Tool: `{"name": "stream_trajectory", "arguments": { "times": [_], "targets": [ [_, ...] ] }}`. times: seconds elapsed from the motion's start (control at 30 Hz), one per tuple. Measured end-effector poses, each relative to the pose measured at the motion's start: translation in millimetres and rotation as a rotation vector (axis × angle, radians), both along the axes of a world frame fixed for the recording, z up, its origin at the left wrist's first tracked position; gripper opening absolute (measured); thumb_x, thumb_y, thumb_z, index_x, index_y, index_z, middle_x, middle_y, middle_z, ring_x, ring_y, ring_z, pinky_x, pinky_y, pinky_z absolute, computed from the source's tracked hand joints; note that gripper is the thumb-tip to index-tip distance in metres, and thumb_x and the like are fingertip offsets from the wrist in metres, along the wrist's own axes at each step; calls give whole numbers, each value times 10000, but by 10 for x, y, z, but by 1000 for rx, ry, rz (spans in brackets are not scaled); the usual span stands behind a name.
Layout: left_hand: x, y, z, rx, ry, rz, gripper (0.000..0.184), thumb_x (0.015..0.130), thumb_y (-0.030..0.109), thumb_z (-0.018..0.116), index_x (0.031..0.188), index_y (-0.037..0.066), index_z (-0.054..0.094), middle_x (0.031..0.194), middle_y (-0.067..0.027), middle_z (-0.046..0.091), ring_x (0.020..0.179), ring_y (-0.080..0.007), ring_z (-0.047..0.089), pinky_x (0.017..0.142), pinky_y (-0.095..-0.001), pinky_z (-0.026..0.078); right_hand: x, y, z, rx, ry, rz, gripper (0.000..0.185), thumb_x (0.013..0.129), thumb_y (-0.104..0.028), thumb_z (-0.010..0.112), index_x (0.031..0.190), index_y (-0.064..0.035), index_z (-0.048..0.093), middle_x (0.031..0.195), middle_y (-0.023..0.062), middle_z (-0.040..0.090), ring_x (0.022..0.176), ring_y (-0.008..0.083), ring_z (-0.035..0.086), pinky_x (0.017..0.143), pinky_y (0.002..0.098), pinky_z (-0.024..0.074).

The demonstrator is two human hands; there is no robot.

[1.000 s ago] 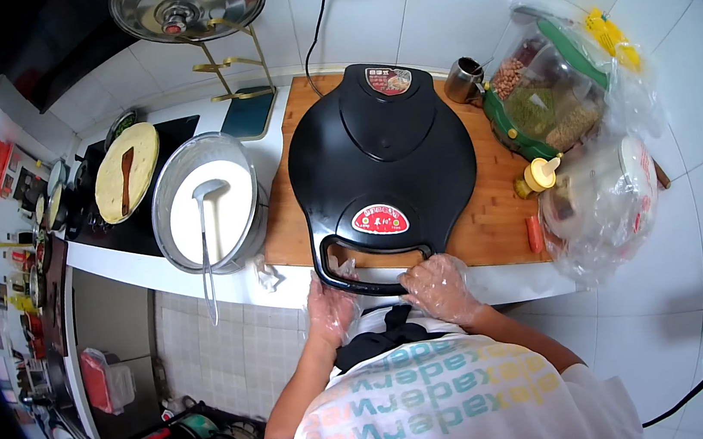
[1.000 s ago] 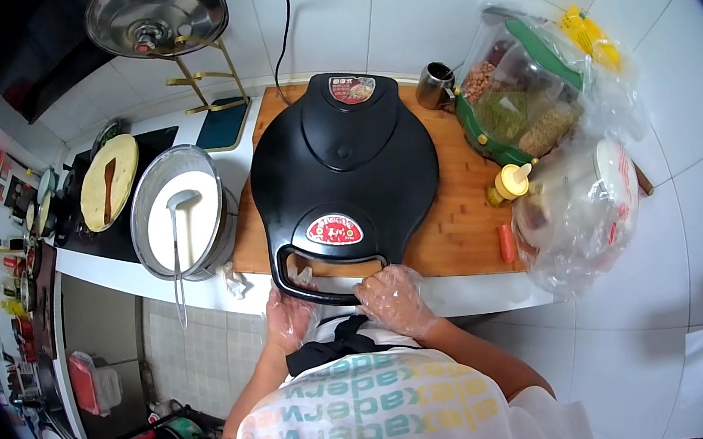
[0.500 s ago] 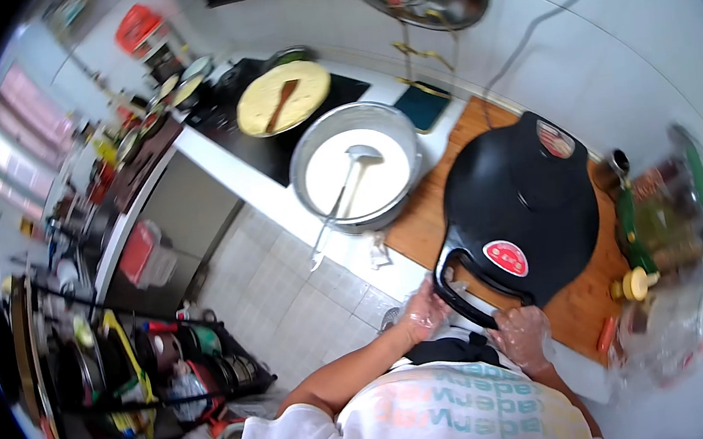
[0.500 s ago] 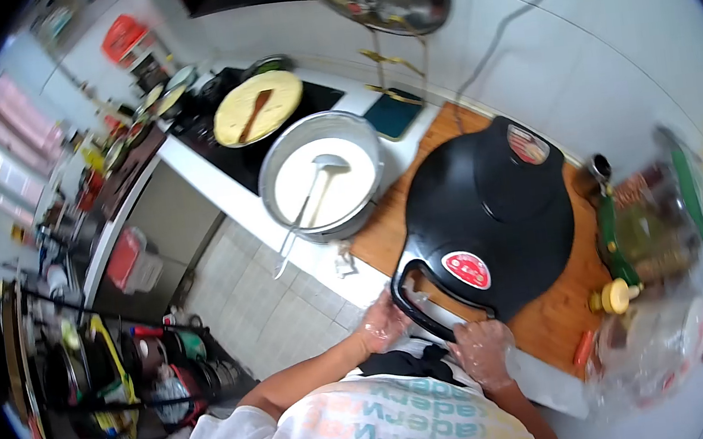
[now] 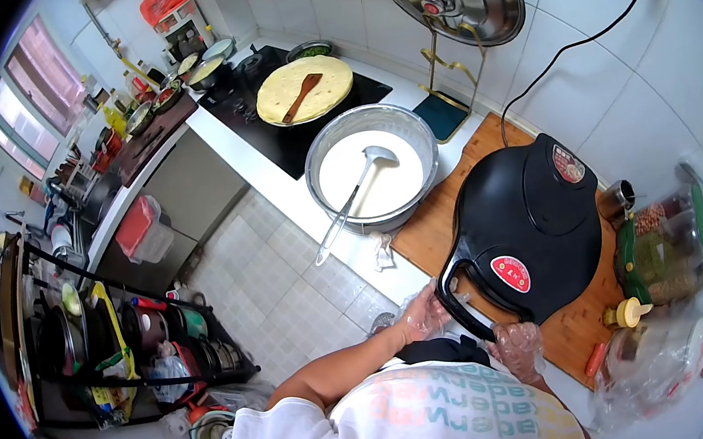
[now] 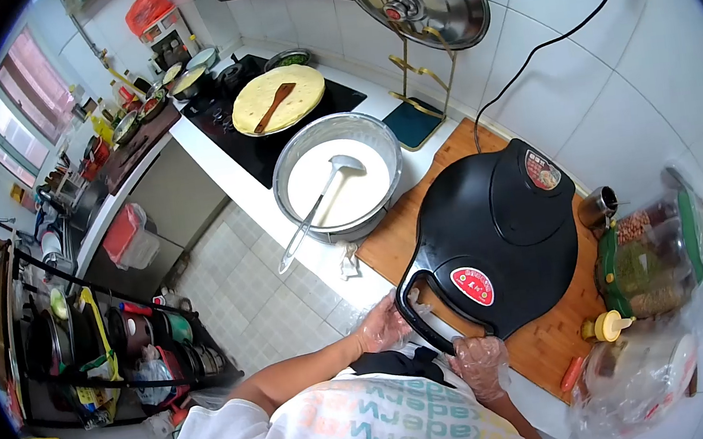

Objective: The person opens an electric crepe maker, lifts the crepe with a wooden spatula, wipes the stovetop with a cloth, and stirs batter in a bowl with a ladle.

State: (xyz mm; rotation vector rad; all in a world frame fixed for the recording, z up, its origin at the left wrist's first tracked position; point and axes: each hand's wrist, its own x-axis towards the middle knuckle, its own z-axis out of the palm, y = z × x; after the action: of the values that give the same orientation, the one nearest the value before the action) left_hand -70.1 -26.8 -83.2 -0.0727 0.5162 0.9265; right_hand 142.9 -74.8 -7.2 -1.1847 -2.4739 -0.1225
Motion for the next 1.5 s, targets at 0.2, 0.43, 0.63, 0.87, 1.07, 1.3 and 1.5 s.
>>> {"name": "stream_trajectory", "arguments": {
  "times": [0.2,0.43,0.63,0.87,1.07,1.3,1.5],
  "targets": [
    [-11,-4,-10,53,14,-24,457,882,449,399,1111,71,515,1080,-106,567,1093,-292,496,983,-391,343,1,-29,-65,-15,-6,-7,384,523,-215,692,863,-110,548,756,27,454,694,196,469,652,376,347],
    [-6,-19,-71,10,-94,9,441,882,415,413,1155,81,505,1129,-33,559,1100,-295,488,971,-397,354,41,-56,-179,-152,-99,-54,370,567,-216,665,891,-88,539,723,55,453,669,217,464,635,384,322],
    [-31,-18,-92,44,-63,-4,437,889,412,402,1115,57,520,1072,-38,580,1086,-296,497,974,-382,353,39,-58,-194,-59,-99,-36,302,697,-291,587,899,-70,542,740,64,467,683,230,469,649,393,325],
    [-53,-19,-254,103,-205,-38,429,888,379,428,1106,22,521,1060,-110,584,1111,-300,477,999,-382,325,21,-43,-266,44,-68,-36,261,762,-316,514,855,-74,544,745,61,478,680,229,470,640,394,331],
    [-13,-15,-282,52,-142,-34,379,858,405,488,1017,76,588,899,-41,621,1027,-227,546,888,-299,411,-31,-45,-144,66,-30,-33,230,690,-278,570,795,-77,532,700,81,473,636,258,459,587,402,334],
    [-40,-44,-90,83,-148,-29,390,862,399,480,1040,66,577,1006,-47,608,1045,-275,532,932,-329,392,16,-53,-197,104,-79,-40,268,791,-342,503,834,-81,548,732,57,479,651,232,461,606,392,339],
    [-35,-36,-28,31,-141,-8,435,892,384,412,1119,30,518,1099,-103,570,1107,-294,484,997,-387,326,-35,-44,-138,110,11,-21,255,708,-282,562,851,-71,537,691,95,464,627,273,448,573,396,342]
  ]
}}
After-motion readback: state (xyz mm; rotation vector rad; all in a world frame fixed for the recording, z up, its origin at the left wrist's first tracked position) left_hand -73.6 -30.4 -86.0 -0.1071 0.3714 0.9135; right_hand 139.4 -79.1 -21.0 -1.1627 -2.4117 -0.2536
